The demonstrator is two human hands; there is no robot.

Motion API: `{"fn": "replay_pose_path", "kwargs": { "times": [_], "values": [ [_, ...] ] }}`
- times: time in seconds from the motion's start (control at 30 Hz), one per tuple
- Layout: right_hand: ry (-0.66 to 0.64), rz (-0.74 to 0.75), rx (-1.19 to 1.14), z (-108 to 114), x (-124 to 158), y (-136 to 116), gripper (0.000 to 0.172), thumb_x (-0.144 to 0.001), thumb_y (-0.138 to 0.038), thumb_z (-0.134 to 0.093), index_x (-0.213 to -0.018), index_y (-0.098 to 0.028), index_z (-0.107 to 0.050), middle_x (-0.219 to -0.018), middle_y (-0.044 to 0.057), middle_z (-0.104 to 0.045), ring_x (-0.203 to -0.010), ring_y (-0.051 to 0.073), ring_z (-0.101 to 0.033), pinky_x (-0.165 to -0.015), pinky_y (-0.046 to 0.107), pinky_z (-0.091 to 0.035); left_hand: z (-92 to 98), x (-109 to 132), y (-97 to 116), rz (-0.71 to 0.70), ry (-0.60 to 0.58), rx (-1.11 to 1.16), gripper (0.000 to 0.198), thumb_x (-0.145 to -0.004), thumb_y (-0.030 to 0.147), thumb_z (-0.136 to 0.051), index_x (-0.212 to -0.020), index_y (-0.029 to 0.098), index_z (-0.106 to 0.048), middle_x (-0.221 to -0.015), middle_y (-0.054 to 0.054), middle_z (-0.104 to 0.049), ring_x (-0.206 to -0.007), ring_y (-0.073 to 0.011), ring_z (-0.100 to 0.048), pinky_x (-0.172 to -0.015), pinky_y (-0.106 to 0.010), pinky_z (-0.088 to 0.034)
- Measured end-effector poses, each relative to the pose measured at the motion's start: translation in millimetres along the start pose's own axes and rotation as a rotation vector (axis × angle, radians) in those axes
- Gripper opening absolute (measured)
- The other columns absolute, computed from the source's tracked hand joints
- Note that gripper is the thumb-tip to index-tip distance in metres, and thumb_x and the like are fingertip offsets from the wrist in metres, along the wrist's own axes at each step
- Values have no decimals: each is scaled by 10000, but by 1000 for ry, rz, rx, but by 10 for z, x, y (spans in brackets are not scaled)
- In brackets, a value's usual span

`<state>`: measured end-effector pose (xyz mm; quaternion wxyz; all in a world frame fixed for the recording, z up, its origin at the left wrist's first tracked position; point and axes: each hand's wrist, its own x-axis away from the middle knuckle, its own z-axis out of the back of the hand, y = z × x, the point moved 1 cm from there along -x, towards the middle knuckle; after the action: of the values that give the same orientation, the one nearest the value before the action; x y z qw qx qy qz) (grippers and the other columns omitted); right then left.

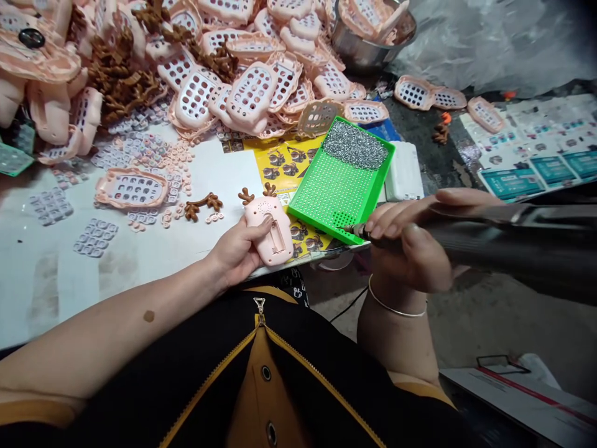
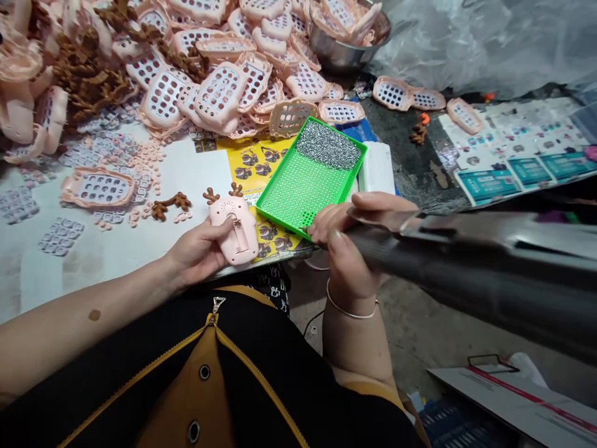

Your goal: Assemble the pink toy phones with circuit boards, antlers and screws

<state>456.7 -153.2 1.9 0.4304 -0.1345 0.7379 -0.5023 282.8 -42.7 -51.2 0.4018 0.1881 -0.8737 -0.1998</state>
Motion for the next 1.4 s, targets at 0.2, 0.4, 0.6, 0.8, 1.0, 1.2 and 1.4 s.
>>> {"fn": "replay_pose_path", "kwargs": {
  "times": [0.2, 0.4, 0.6, 0.8, 1.0, 1.2, 1.4],
  "values": [
    [65, 193, 39, 120, -27, 263, 275, -753, -299, -667, -1021, -317, -611, -534, -83, -457, -394, 117, -445, -430, 296, -415, -38, 29, 29, -1, 10, -14, 454, -837, 95, -651, -1264, 223, -567, -1078, -81, -720, -927, -221, -711, -925, -505, -579],
    [44, 174, 25, 188, 6, 359, 311, -768, -302, -671, -1072, -326, -612, -559, -76, -463, -405, 120, -455, -432, 297, -419, -80, 48, 45, 1, 46, -23, 449, -846, 87, -636, -1272, 207, -566, -1036, -77, -723, -887, -207, -714, -912, -502, -587],
    [51, 224, 43, 157, 15, 410, 301, -785, -300, -672, -1076, -349, -610, -553, -75, -453, -400, 122, -435, -424, 292, -419, -90, 59, 45, 3, 55, -22, 462, -848, 79, -630, -1285, 212, -562, -1031, -73, -728, -888, -199, -717, -926, -483, -585],
    [30, 294, -27, 88, -19, 255, 269, -784, -243, -658, -1042, -318, -654, -557, -75, -470, -402, 117, -442, -412, 281, -411, -115, 93, 50, 2, 52, -3, 475, -846, 93, -634, -1296, 221, -551, -1021, -75, -725, -879, -211, -716, -934, -499, -573],
    [-36, 139, -86, -120, 151, -169, 224, -813, -312, -649, -622, -225, -574, -540, -30, -446, -474, 135, -477, -482, 330, -418, -140, 116, 33, 6, 92, 11, 370, -815, 94, -668, -1165, 184, -587, -954, -74, -708, -856, -238, -697, -951, -615, -516],
    [-282, -74, -261, -393, 409, -173, 153, -799, -302, -713, -765, -242, -577, -582, -42, -514, -500, 148, -536, -542, 365, -497, -114, 84, 13, -23, 73, 34, 283, -822, 77, -643, -1074, 186, -569, -863, -49, -688, -812, -219, -682, -941, -572, -515],
    [-351, -84, -291, -525, 402, -107, 147, -803, -291, -709, -786, -230, -576, -593, -42, -524, -516, 148, -562, -538, 349, -514, -90, 57, -4, -22, 13, 37, 274, -829, 75, -627, -1079, 173, -570, -836, -50, -671, -766, -203, -665, -915, -516, -517]
  ]
}}
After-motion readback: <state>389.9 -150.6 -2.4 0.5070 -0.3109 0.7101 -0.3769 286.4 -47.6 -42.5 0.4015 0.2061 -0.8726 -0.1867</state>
